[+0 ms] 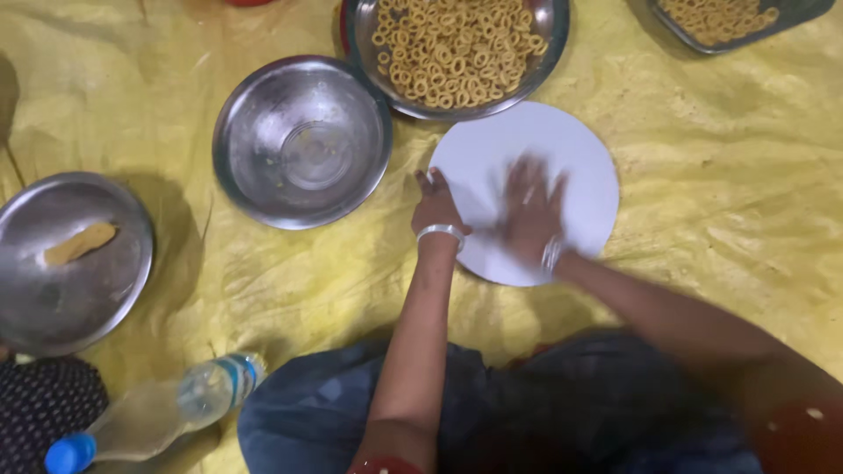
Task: The person sits on a yellow tarp and repeatedly rolls small pieces of dough into thin strips on a white board, then joins the ends to form rings. The rings are placed into a metal bowl. The person also occasionally shapes the dough into U-shapes.
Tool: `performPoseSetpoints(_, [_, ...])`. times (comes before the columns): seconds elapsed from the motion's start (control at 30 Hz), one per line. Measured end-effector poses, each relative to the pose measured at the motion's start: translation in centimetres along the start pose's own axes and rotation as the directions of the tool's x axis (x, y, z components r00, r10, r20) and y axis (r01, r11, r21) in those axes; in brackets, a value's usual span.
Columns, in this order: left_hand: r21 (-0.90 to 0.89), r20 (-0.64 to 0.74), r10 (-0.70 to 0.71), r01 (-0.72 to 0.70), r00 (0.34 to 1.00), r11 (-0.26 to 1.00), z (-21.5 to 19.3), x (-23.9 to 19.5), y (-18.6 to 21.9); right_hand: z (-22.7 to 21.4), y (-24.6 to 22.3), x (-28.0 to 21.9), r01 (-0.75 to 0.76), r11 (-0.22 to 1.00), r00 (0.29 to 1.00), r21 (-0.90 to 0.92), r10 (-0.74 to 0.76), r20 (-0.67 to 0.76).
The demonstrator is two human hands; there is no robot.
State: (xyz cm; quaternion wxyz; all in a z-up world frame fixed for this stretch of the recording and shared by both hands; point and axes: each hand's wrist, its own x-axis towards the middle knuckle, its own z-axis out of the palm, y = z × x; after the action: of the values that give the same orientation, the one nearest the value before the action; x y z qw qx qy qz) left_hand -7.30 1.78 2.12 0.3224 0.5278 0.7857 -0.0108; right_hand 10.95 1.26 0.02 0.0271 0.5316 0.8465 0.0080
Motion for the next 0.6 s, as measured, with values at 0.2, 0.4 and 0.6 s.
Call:
performPoseSetpoints(0.2, [-0.009,-0.014,-0.014,0.013,1.0,1.0,0.2,0.2,0.3,1.2,7.6,10.4,-0.288,0.938,0.955,0.191,0.296,-0.016])
performPoseSetpoints(0.4, [-0.002,-0.036,0.003,-0.003,0.999,1.0,0.3,0.1,0.0,0.8,0.3,1.9,-0.189,0.959,0.98,0.211,0.197,-0.017])
performPoseSetpoints(0.6, [-0.01,-0.04,0.004,-0.004,0.999,1.0,0.6,0.3,0.0,-0.8,-3.5,-0.3,-0.096,0.974,0.978,0.203,0.055,0.2])
